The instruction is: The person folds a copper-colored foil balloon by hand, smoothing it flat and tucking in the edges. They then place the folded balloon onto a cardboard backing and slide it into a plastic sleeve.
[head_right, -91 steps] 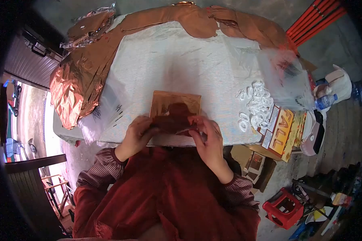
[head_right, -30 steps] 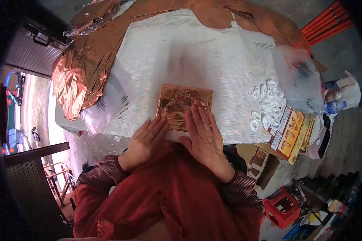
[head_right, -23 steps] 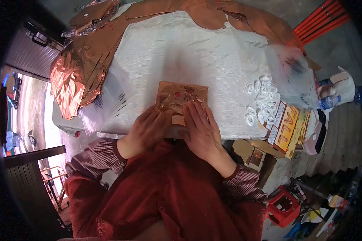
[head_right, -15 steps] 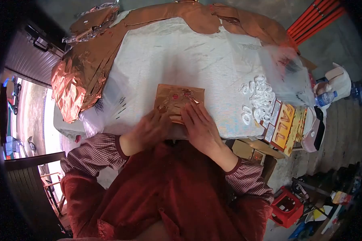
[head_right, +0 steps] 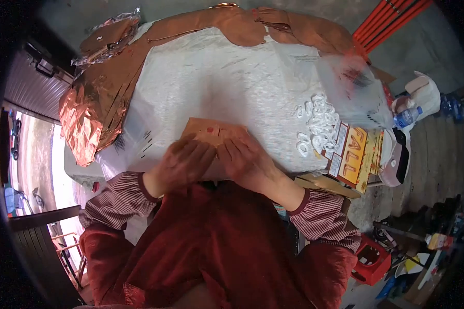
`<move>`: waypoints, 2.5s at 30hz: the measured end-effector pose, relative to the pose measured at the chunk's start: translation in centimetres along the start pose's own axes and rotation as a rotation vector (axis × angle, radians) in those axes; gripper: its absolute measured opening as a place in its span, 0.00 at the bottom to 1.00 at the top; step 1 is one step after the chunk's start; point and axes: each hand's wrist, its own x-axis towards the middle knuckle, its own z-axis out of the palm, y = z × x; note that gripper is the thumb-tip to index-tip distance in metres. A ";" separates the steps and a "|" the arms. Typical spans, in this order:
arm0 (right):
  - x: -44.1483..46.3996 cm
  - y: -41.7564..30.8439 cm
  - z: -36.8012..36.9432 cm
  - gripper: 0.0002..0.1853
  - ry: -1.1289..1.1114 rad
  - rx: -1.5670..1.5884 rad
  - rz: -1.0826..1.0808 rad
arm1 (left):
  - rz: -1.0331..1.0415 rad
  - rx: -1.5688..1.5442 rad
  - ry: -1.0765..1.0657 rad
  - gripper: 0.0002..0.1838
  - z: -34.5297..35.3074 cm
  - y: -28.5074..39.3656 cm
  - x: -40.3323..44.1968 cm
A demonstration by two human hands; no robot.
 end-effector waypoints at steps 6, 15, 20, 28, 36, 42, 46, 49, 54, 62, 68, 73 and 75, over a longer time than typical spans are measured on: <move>-1.2 -0.3 -3.3 0.13 0.043 0.125 0.040 | 0.046 -0.125 0.021 0.10 -3.6 -2.7 -0.2; -5.6 -0.1 -3.1 0.09 0.211 1.173 1.068 | -0.942 -1.452 0.357 0.22 -0.8 -0.7 -4.0; -4.6 -3.5 1.8 0.11 0.374 1.319 1.023 | -1.058 -2.547 0.407 0.30 1.6 4.1 -2.1; -6.9 -4.8 4.0 0.13 0.448 1.611 1.081 | -1.287 -2.401 0.213 0.23 2.3 5.6 -1.5; -14.3 0.3 -3.4 0.18 0.375 0.032 0.792 | -1.290 -2.279 0.328 0.17 0.7 4.7 -0.4; -22.0 4.6 -8.8 0.18 -0.101 -0.218 0.908 | -1.285 -2.187 0.363 0.23 1.7 2.9 -3.8; -21.3 3.3 -11.1 0.15 -0.221 -0.284 0.871 | -1.309 -2.117 0.386 0.24 1.0 3.2 -3.9; -21.4 3.4 -10.7 0.12 -0.059 -0.414 0.752 | -1.316 -2.113 0.408 0.24 1.4 3.2 -4.3; -22.4 4.2 -8.8 0.18 -0.101 -0.247 0.813 | -1.326 -2.119 0.426 0.24 1.3 1.6 -4.6; -22.8 8.5 -11.7 0.37 -0.257 0.210 0.988 | -1.403 -2.050 0.468 0.17 1.4 -0.6 -3.9; -21.7 10.3 -13.4 0.41 -0.449 0.360 1.073 | -1.429 -2.048 0.437 0.18 3.6 -1.3 -6.2; -22.2 11.3 -13.8 0.33 -0.465 0.494 1.085 | -1.428 -2.057 0.468 0.19 3.1 -1.1 -5.6; -21.4 11.3 -14.1 0.27 -0.581 0.490 1.235 | -1.443 -2.059 0.481 0.21 3.1 -1.2 -5.7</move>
